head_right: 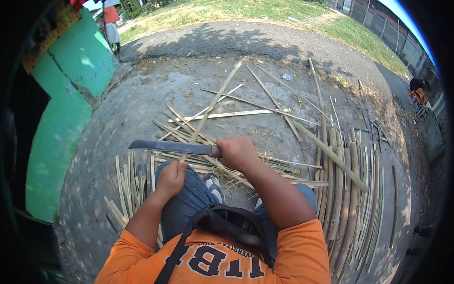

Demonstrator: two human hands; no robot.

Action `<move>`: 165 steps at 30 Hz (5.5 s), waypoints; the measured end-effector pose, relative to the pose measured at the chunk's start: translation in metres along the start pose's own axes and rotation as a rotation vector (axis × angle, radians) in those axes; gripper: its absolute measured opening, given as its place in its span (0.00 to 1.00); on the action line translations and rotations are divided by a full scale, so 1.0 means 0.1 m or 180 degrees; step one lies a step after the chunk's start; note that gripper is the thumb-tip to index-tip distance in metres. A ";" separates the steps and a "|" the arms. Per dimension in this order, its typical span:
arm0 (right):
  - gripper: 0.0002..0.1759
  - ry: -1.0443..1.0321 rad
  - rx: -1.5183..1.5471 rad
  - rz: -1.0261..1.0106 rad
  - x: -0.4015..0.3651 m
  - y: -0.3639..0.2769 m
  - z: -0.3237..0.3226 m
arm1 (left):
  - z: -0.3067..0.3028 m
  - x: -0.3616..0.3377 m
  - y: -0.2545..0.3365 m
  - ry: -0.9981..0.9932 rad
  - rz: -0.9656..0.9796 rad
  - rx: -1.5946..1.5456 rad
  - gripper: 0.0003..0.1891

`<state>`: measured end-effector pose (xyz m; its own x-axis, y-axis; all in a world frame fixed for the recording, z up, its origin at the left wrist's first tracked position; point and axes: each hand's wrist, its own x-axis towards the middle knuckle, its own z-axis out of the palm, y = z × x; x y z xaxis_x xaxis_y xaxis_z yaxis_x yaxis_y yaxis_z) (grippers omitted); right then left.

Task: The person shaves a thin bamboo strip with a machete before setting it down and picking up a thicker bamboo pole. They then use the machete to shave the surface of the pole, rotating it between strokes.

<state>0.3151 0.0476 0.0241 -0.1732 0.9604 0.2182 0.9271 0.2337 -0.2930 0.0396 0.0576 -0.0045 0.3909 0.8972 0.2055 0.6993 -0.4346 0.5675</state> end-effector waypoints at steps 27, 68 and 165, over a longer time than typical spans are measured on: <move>0.16 -0.0371 0.1200 0.0991 0.13 0.35 0.09 | 0.05 -0.04 0.02 -0.0017 0.0056 0.0220 0.19; 0.14 0.0109 0.1927 0.1016 0.07 0.61 0.05 | -0.13 -0.21 0.10 0.0722 0.0271 0.0401 0.13; 0.13 -0.1248 0.0976 0.0063 0.07 0.00 0.19 | -0.30 -1.50 -0.35 -0.0266 -0.0541 0.0107 0.17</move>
<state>0.3080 0.0571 0.0081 -0.3230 0.9361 -0.1394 0.8013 0.1921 -0.5667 -0.0619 -0.0597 -0.0309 0.3127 0.9490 0.0412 0.7785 -0.2809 0.5613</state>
